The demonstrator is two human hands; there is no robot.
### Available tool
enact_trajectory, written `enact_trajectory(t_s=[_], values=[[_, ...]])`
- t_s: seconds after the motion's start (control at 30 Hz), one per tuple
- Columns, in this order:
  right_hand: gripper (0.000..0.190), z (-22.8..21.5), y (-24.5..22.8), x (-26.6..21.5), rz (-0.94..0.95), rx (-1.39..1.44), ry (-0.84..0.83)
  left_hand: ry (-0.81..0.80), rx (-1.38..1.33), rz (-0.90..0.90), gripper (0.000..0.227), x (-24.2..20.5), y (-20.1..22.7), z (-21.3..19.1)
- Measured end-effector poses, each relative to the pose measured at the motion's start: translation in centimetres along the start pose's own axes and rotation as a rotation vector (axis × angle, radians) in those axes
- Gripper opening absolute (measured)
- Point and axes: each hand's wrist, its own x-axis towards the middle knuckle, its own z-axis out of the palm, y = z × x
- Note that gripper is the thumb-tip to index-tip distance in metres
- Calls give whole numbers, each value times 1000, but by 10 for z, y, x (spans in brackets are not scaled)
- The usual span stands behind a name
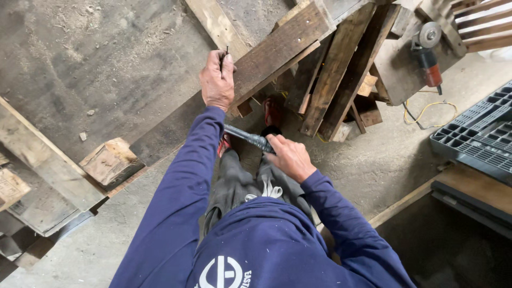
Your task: The person hammers nails into wooden planks and blocks using a claw hammer. They repeatedly position the wood on a workbench, drive nails in, and adjust the pieces to align them.
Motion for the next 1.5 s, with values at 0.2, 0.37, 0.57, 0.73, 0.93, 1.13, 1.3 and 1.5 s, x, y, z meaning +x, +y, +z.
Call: enact_trajectory(t_s=[0.2,0.37,0.57,0.73,0.93,1.13,1.3,1.5], values=[[46,-31,40,-34,-50,-30,20,20,-51,-3,16,1,-1,1],[35,-56,115,-28,91,-218,1,31,-67,14,16,1,-9,3],[46,-85,136,15,121,-235,143,-1,-37,-30,16,-1,-9,3],[44,-85,119,5,102,-151,209,12,-1,16,16,-2,-1,-2],[42,-36,100,-16,281,-76,213,-1,-13,-61,16,0,5,-4],[27,1,41,-75,610,766,114,93,-138,249,16,1,-12,-8],[22,15,7,-51,533,1063,126,-67,-93,191,16,-11,-21,-38],[21,30,1,-22,491,1151,114,-142,101,102,17,-17,-9,-41]])
